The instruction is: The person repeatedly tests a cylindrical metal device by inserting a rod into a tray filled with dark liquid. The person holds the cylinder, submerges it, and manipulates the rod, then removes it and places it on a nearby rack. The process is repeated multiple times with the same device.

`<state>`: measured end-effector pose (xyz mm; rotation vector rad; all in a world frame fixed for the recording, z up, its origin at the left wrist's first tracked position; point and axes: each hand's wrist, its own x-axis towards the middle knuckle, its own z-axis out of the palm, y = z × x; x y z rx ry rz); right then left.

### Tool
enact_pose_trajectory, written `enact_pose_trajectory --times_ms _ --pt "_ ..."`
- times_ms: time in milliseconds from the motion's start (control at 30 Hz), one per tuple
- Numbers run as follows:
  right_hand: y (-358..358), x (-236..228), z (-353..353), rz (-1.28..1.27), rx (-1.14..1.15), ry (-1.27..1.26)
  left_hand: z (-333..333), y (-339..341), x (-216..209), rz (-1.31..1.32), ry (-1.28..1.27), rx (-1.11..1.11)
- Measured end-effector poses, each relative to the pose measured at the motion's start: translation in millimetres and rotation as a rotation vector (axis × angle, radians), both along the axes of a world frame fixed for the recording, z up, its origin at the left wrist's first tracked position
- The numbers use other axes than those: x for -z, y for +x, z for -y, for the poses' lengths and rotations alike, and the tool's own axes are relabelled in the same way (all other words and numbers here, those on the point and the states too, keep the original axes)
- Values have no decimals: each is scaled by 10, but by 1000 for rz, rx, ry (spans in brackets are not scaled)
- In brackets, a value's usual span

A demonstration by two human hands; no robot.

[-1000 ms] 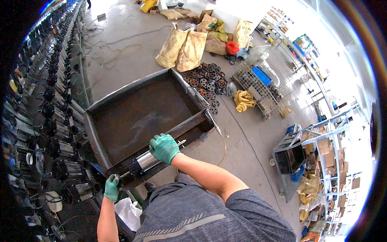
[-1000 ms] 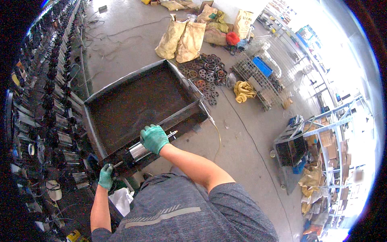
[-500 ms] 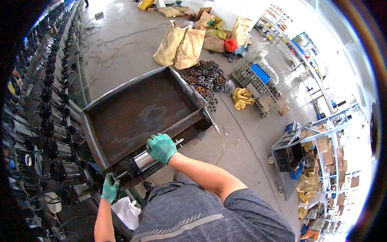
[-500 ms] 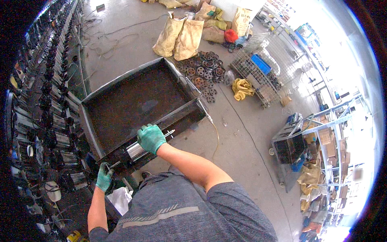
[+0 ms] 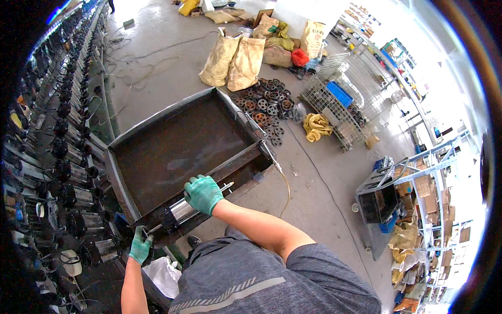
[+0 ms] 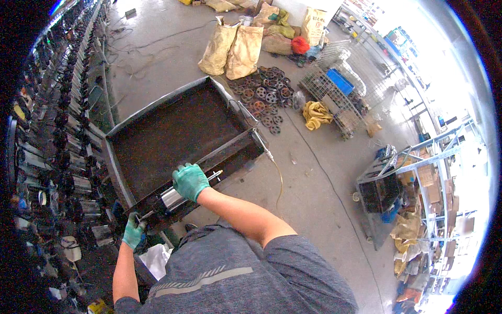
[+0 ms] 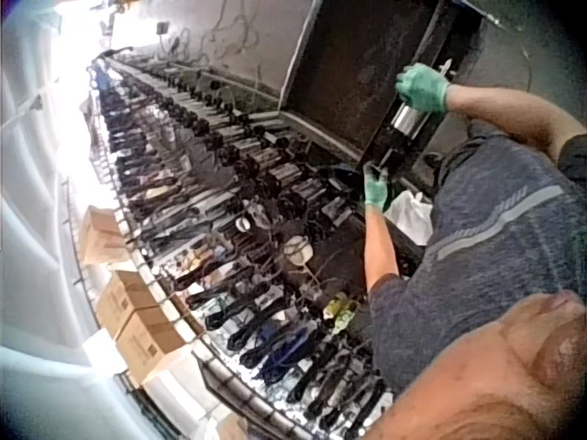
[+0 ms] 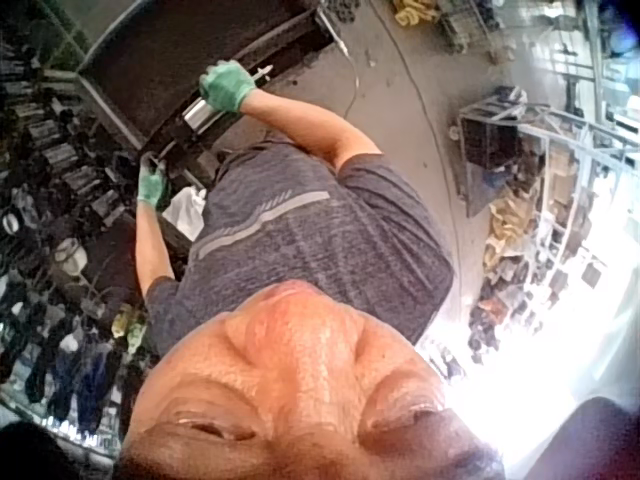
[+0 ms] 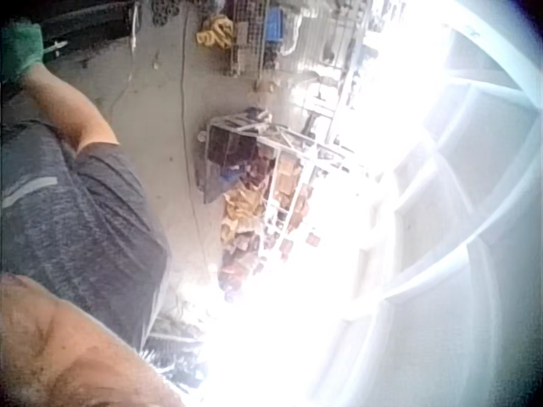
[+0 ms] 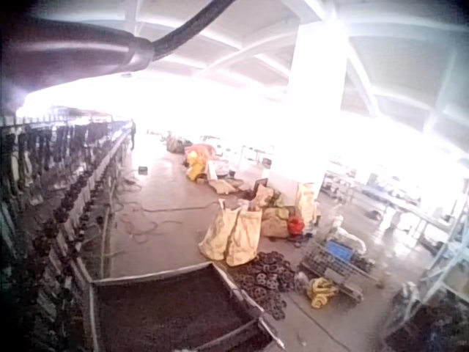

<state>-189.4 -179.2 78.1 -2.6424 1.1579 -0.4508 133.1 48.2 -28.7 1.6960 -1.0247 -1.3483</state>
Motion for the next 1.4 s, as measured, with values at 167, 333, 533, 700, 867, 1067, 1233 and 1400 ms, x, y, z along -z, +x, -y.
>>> enact_pose_trajectory --times_ms 167,333,533,700,867,1067,1233,1400 --pt "-377 107 197 578 115 272 -77 -114 -62 9 -167 -132" --pt "-2005 669 752 448 867 192 -490 -299 -111 394 -201 -497" --pt "-3109 1847 1096 484 790 495 -640 -551 15 510 -188 -561" --pt "-2476 749 952 1161 534 1620 -202 -1153 -904 465 -219 -495" --pt "-1399 120 -46 1044 94 1343 175 -1563 -1316 422 -442 -415" --pt "-433 -291 -882 297 -288 794 681 -1929 -1844 -2 -582 -494" --pt "-148 -340 -988 302 -481 862 599 -1696 -1786 -626 -399 -838" --pt "-281 -443 -449 398 -340 522 19 -723 -1143 -650 -101 -1112"
